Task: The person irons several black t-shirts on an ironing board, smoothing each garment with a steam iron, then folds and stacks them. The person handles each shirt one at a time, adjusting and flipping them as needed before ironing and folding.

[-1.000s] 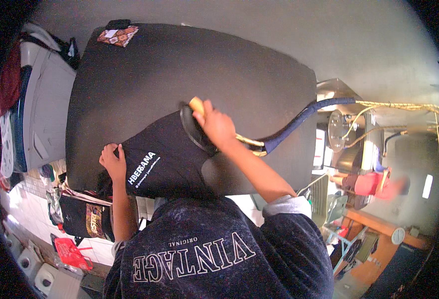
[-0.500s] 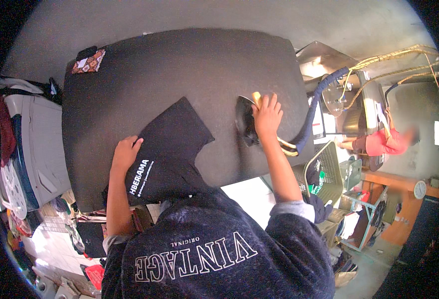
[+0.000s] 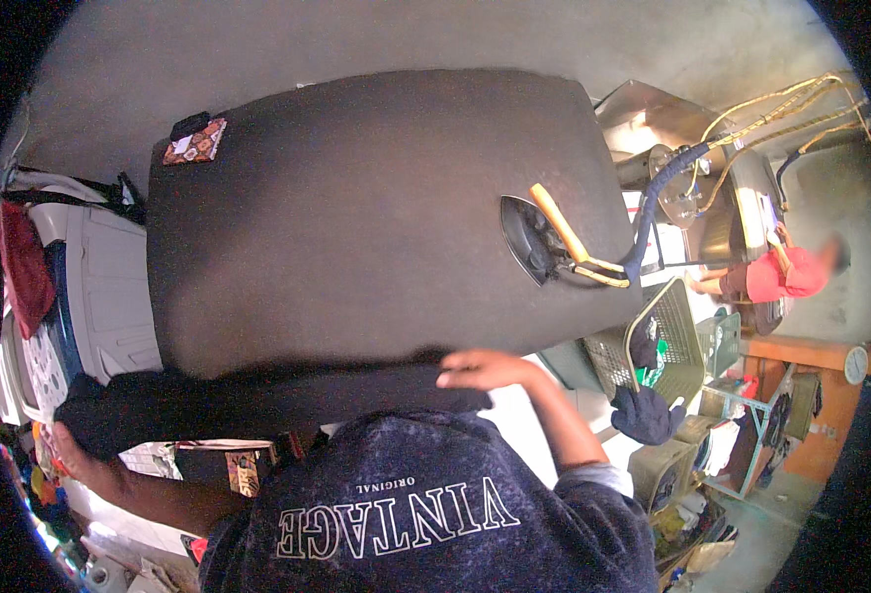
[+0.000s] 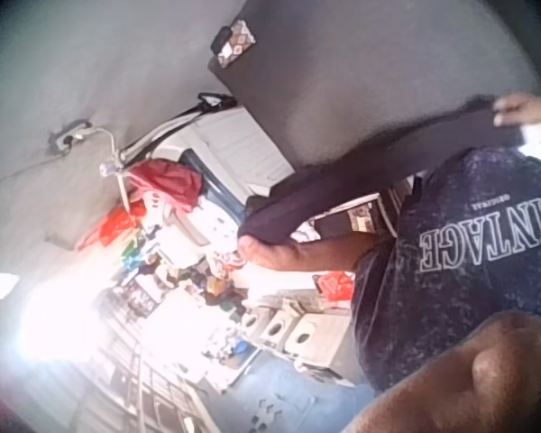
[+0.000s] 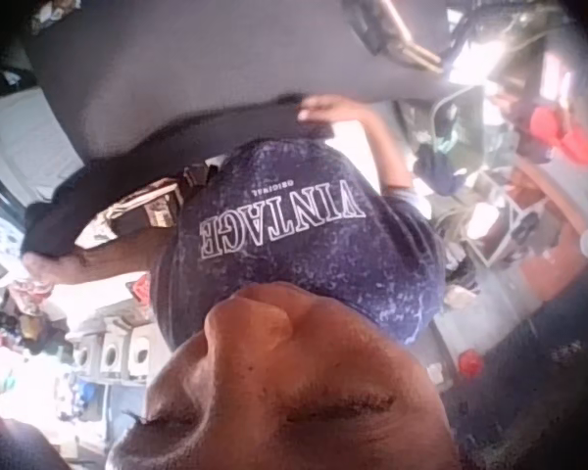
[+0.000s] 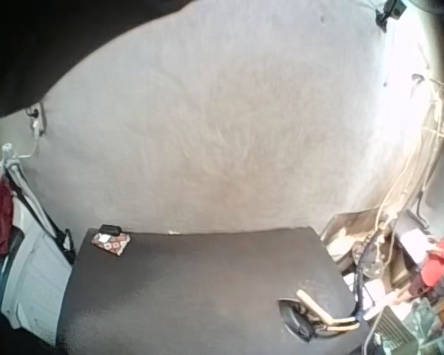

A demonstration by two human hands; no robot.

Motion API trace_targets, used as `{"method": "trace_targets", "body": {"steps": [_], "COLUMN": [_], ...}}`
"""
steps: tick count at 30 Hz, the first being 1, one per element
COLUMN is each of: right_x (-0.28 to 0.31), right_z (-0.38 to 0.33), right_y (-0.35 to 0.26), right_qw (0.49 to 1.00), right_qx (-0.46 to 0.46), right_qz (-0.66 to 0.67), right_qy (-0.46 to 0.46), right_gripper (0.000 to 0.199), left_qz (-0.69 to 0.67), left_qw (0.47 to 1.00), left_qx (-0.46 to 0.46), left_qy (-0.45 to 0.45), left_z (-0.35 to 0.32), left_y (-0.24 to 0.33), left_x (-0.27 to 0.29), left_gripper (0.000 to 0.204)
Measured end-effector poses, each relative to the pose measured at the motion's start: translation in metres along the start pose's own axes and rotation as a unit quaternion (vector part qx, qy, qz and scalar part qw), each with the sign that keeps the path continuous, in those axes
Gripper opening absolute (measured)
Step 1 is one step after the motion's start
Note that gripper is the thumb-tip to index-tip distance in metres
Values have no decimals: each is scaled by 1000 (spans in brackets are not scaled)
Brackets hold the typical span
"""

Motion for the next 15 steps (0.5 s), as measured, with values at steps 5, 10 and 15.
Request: {"method": "trace_targets", "body": {"steps": [5, 10, 15], "right_x": [157, 206, 193], "right_z": [0, 49, 36], "right_y": [-138, -194, -83], "right_qw": [951, 678, 753], "right_qx": [150, 300, 152], "right_qz": [-133, -350, -240], "right_qy": [237, 573, 594], "right_gripper": [39, 32, 32], "left_qz": [307, 419, 397], "left_qw": [901, 873, 884], "left_qx": [-304, -217, -155], "left_qy": [-43, -125, -193], "left_z": [77, 164, 69], "left_y": [21, -137, -272], "left_x": [-50, -156, -120], "left_gripper": [38, 55, 54]}}
Point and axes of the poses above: each hand's wrist, its own z-axis towards the middle knuckle, its own x-axis out of the back of the hand, y = z × x, the point moved 10 cm from there along z, towards the middle knuckle, and after that the axes turned 14 degrees about y, right-handed, at the moved point
